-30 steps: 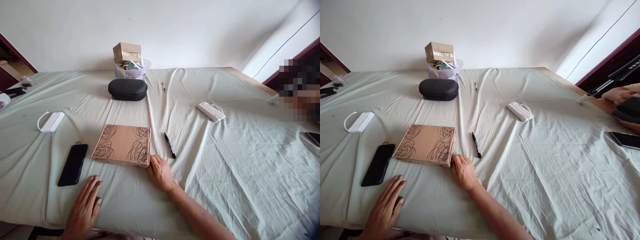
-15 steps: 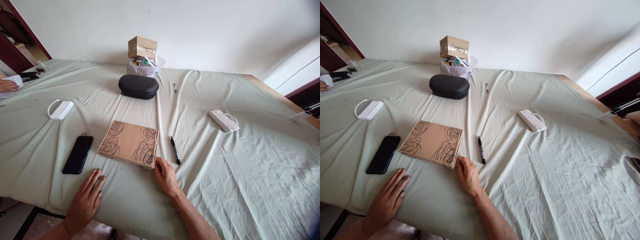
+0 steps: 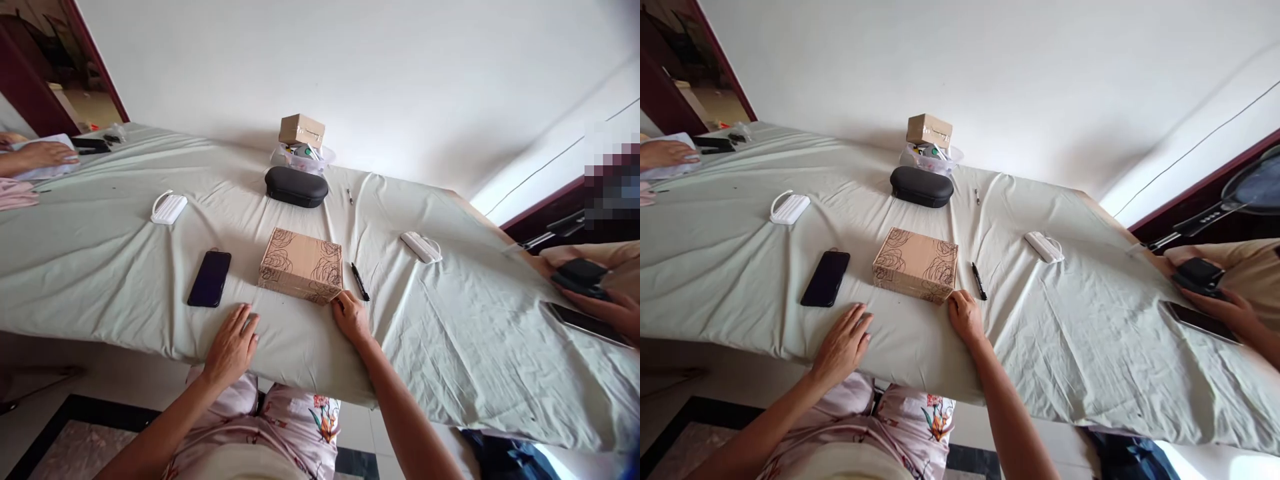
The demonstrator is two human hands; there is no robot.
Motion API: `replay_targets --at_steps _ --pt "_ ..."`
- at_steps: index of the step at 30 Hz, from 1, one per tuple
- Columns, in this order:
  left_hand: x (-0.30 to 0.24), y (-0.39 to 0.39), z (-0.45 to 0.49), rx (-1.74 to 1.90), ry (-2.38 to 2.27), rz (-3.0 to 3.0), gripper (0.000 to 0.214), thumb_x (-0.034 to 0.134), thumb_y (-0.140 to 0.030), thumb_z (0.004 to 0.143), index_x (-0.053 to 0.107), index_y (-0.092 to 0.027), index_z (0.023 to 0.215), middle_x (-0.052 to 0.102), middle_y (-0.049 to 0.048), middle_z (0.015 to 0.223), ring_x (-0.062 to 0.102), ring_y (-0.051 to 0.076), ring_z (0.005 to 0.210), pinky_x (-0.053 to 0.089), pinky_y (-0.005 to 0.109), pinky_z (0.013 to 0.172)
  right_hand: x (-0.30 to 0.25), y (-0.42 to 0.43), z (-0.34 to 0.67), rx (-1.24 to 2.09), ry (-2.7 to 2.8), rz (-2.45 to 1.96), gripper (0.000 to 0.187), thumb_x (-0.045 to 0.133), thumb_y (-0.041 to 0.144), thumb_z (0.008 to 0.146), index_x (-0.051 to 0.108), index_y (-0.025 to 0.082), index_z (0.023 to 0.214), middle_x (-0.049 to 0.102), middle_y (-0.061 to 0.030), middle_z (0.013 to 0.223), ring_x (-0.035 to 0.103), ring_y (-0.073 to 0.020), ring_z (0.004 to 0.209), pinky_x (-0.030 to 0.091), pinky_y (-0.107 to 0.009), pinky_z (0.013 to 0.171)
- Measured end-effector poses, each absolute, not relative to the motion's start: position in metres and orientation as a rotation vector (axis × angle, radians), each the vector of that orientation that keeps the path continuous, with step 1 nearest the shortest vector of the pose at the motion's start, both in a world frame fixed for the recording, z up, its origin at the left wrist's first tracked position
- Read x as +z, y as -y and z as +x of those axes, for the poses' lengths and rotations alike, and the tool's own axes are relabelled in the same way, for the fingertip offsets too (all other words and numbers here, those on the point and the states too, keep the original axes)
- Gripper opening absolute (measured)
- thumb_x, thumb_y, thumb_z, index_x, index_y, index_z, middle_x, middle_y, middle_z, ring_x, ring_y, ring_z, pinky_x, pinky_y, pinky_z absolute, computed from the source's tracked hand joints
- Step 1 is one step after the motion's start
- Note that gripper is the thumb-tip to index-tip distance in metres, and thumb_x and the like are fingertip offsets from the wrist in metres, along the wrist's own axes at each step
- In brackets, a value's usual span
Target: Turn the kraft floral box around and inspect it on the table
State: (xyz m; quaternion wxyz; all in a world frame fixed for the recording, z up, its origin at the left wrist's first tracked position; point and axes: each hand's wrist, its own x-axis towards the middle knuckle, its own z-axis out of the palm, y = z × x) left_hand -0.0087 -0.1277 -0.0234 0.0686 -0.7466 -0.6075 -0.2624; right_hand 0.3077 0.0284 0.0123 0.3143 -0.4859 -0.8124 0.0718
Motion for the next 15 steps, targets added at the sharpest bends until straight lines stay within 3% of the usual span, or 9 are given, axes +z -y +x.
replay_targets --at_steps 6,10,12,15 --pt "-0.022 0.128 -0.009 -0.894 1.873 -2.286 0.035 0.053 -0.02 0.098 0.067 -0.017 0.129 0.06 0.018 0.151 0.053 0.033 0.145 0.046 0.052 0.122 0.01 0.009 0.333 0.207 2.134 -1.352 0.027 0.049 0.034 0.097 0.073 0.021 0.099 0.073 -0.0096 0.098 0.069 -0.0229 0.091 0.057 -0.036 0.085" --pt "-0.025 0.117 -0.014 -1.154 1.921 -2.295 0.031 0.055 -0.016 0.092 0.069 -0.02 0.12 0.069 0.014 0.138 0.063 0.03 0.134 0.051 0.049 0.117 0.008 0.016 0.345 0.313 2.033 -1.472 0.03 0.053 0.038 0.092 0.071 0.021 0.109 0.073 -0.007 0.098 0.07 -0.0213 0.082 0.06 -0.04 0.082" --pt "-0.021 0.102 -0.017 -1.333 2.019 -2.188 0.036 0.054 -0.016 0.092 0.066 -0.02 0.126 0.072 0.0126 0.132 0.068 0.027 0.126 0.055 0.045 0.113 0.008 0.009 0.338 0.374 1.951 -1.529 0.038 0.055 0.04 0.089 0.067 0.02 0.12 0.075 -0.0063 0.096 0.07 -0.021 0.077 0.06 -0.041 0.08" --pt "-0.006 0.069 -0.019 -1.497 2.155 -2.021 0.05 0.057 -0.016 0.09 0.057 -0.016 0.14 0.068 0.0158 0.141 0.064 0.029 0.133 0.051 0.046 0.118 0.011 -0.006 0.314 0.41 1.861 -1.563 0.058 0.061 0.042 0.085 0.057 0.017 0.137 0.075 -0.0125 0.108 0.072 -0.025 0.087 0.06 -0.046 0.083"
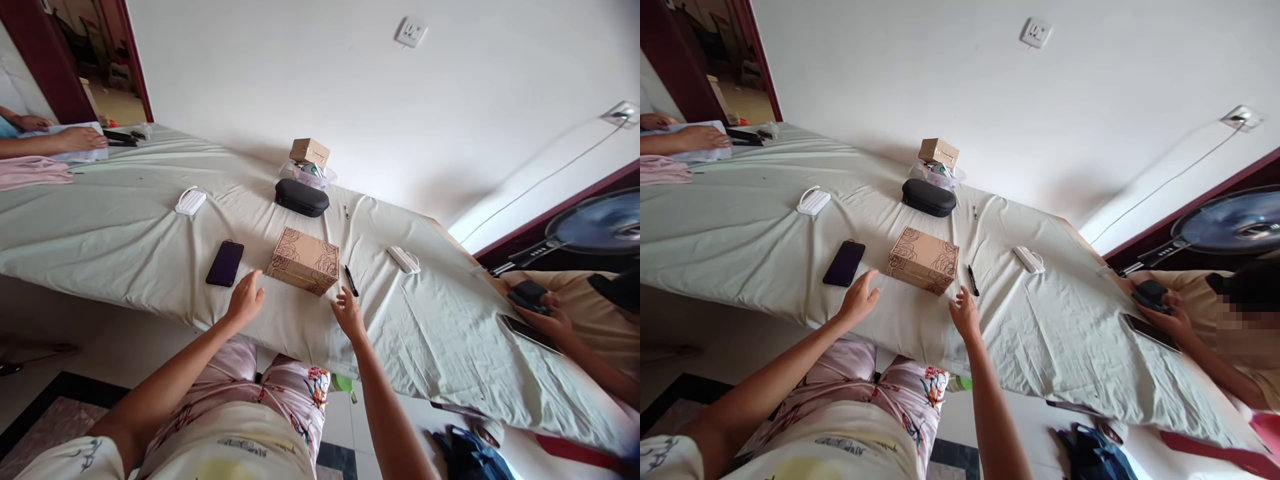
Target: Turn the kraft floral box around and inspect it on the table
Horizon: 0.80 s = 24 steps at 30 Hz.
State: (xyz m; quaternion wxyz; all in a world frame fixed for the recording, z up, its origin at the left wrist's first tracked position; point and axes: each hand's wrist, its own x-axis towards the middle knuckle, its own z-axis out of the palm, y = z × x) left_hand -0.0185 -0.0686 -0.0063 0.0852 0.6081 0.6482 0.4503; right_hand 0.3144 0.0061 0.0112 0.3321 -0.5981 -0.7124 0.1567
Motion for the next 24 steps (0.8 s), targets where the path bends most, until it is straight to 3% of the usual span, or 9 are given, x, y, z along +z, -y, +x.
replay_targets --at_steps 3,7,10,14,24 --pt "0.01 0.033 -0.01 1.322 -1.946 1.679 0.066 0.058 -0.012 0.086 0.045 -0.011 0.152 0.059 0.0201 0.153 0.057 0.032 0.143 0.047 0.046 0.122 0.015 -0.018 0.286 0.432 1.844 -1.594 0.074 0.064 0.036 0.082 0.045 0.016 0.151 0.072 -0.0182 0.123 0.071 -0.0283 0.104 0.058 -0.047 0.092" --pt "0.011 0.009 0.006 1.26 -1.95 1.53 0.076 0.057 -0.007 0.084 0.037 -0.005 0.158 0.051 0.0248 0.159 0.05 0.034 0.149 0.044 0.044 0.123 0.015 -0.015 0.261 0.418 1.863 -1.704 0.08 0.064 0.03 0.083 0.035 0.017 0.157 0.07 -0.0168 0.131 0.066 -0.0291 0.119 0.055 -0.045 0.101" --pt "-0.002 0.011 0.013 1.221 -1.968 1.462 0.074 0.056 -0.008 0.085 0.038 -0.004 0.157 0.054 0.0261 0.156 0.053 0.035 0.147 0.044 0.045 0.123 0.012 0.0 0.253 0.293 1.93 -1.759 0.073 0.059 0.029 0.089 0.037 0.013 0.156 0.066 -0.0184 0.138 0.062 -0.0302 0.128 0.049 -0.045 0.109" --pt "-0.014 0.019 0.013 1.245 -1.951 1.585 0.069 0.057 -0.008 0.087 0.045 -0.01 0.155 0.057 0.0209 0.156 0.053 0.032 0.147 0.041 0.045 0.126 0.014 0.016 0.248 0.201 1.998 -1.826 0.06 0.052 0.031 0.097 0.043 0.011 0.153 0.065 -0.0199 0.14 0.058 -0.032 0.133 0.046 -0.045 0.112" --pt "-0.017 0.014 0.007 1.278 -1.956 1.611 0.063 0.059 -0.013 0.088 0.051 -0.014 0.151 0.062 0.0187 0.15 0.058 0.031 0.142 0.044 0.046 0.123 0.021 0.015 0.246 0.223 2.001 -1.816 0.051 0.05 0.026 0.096 0.052 0.009 0.143 0.067 -0.0201 0.138 0.059 -0.0325 0.128 0.044 -0.044 0.11"
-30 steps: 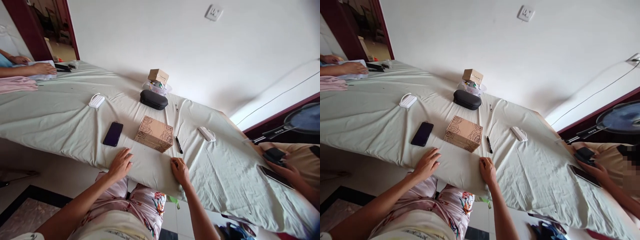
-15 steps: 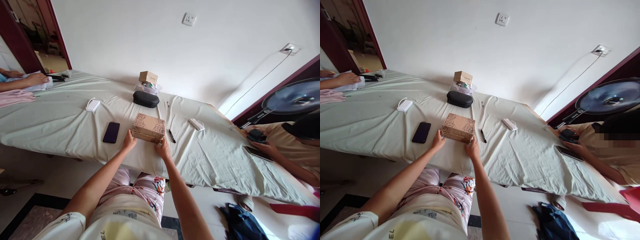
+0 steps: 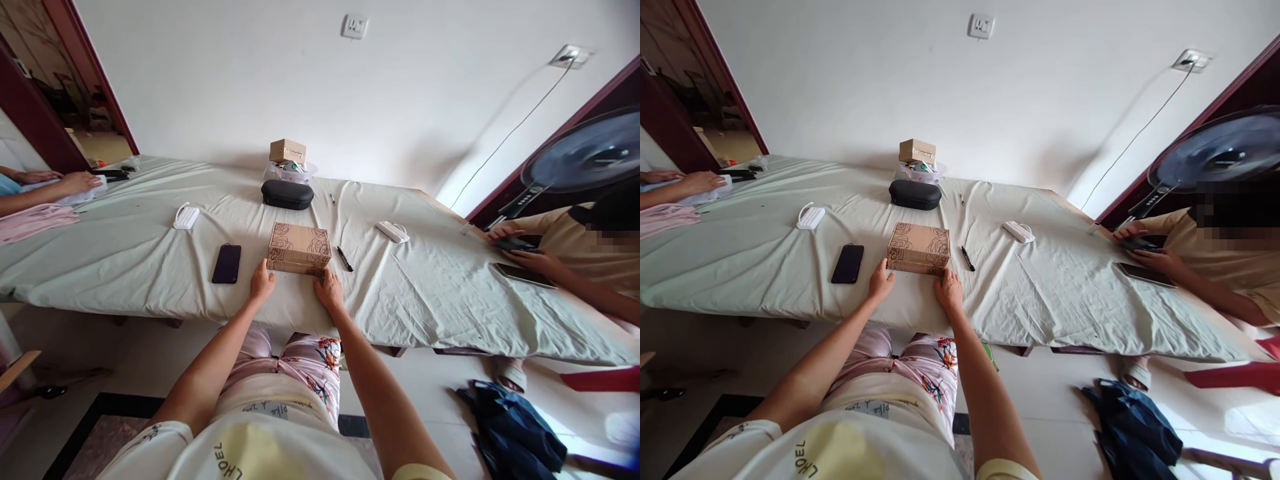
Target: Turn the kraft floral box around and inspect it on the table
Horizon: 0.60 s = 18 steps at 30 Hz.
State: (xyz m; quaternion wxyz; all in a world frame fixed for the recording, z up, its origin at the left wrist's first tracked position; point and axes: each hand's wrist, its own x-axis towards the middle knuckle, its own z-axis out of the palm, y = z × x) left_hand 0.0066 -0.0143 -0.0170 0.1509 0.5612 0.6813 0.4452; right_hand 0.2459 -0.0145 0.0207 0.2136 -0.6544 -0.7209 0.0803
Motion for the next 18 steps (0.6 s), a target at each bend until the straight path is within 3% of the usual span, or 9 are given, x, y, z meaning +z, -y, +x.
replay_targets --at_steps 18 --pt "-0.0153 0.0147 -0.0018 1.237 -1.92 1.637 0.059 0.057 -0.018 0.092 0.051 -0.018 0.15 0.068 0.0153 0.143 0.064 0.027 0.134 0.051 0.042 0.115 0.021 0.0137 0.2455 0.216 1.965 -1.813 0.044 0.05 0.024 0.095 0.058 0.01 0.136 0.07 -0.0187 0.132 0.061 -0.0326 0.122 0.046 -0.044 0.105"
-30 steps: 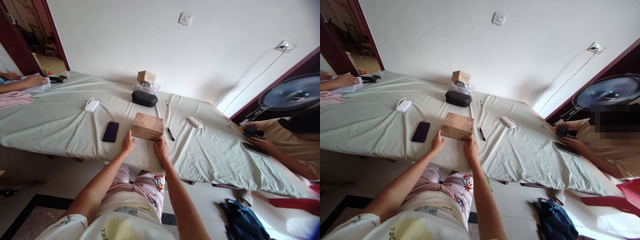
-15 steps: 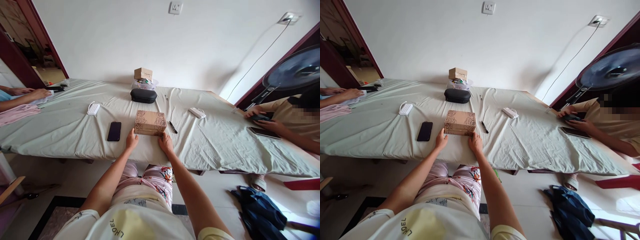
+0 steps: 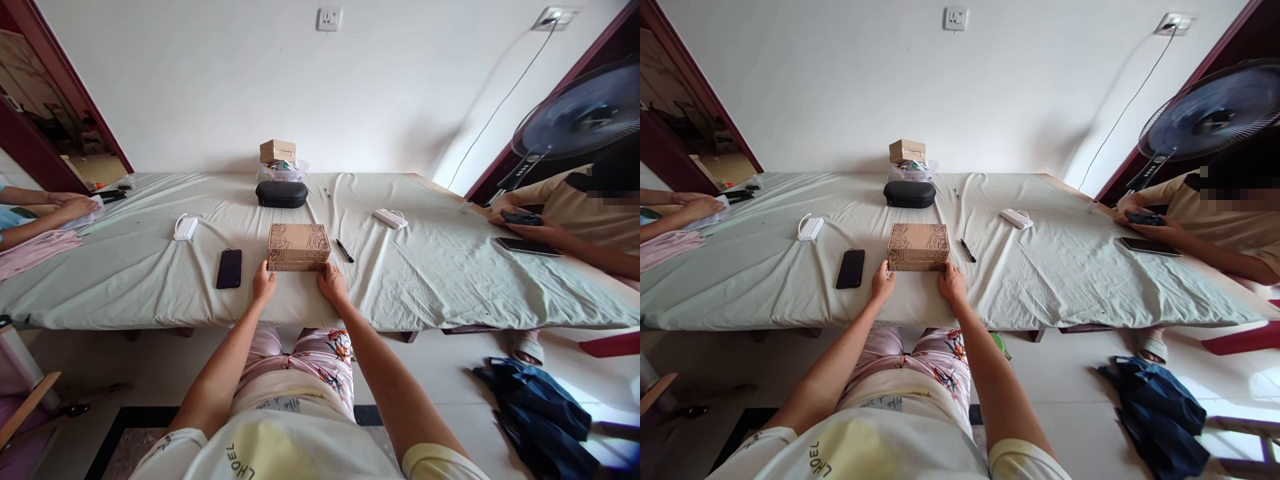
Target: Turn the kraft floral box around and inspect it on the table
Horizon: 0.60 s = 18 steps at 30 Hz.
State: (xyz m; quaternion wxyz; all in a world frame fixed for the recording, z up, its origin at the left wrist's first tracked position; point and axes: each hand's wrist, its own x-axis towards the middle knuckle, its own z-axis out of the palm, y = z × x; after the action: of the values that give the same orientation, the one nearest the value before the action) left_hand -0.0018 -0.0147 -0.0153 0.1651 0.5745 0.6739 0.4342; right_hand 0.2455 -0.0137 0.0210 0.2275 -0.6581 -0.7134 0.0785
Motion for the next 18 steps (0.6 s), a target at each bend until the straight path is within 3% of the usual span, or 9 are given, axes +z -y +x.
replay_targets --at_steps 18 --pt "-0.0167 0.0132 -0.0042 1.235 -1.9 1.626 0.056 0.058 -0.019 0.093 0.053 -0.018 0.149 0.068 0.0163 0.142 0.064 0.027 0.134 0.05 0.041 0.115 0.0252 0.0157 0.2436 0.217 1.969 -1.82 0.039 0.049 0.022 0.095 0.06 0.01 0.131 0.071 -0.0183 0.13 0.062 -0.0314 0.122 0.046 -0.042 0.106"
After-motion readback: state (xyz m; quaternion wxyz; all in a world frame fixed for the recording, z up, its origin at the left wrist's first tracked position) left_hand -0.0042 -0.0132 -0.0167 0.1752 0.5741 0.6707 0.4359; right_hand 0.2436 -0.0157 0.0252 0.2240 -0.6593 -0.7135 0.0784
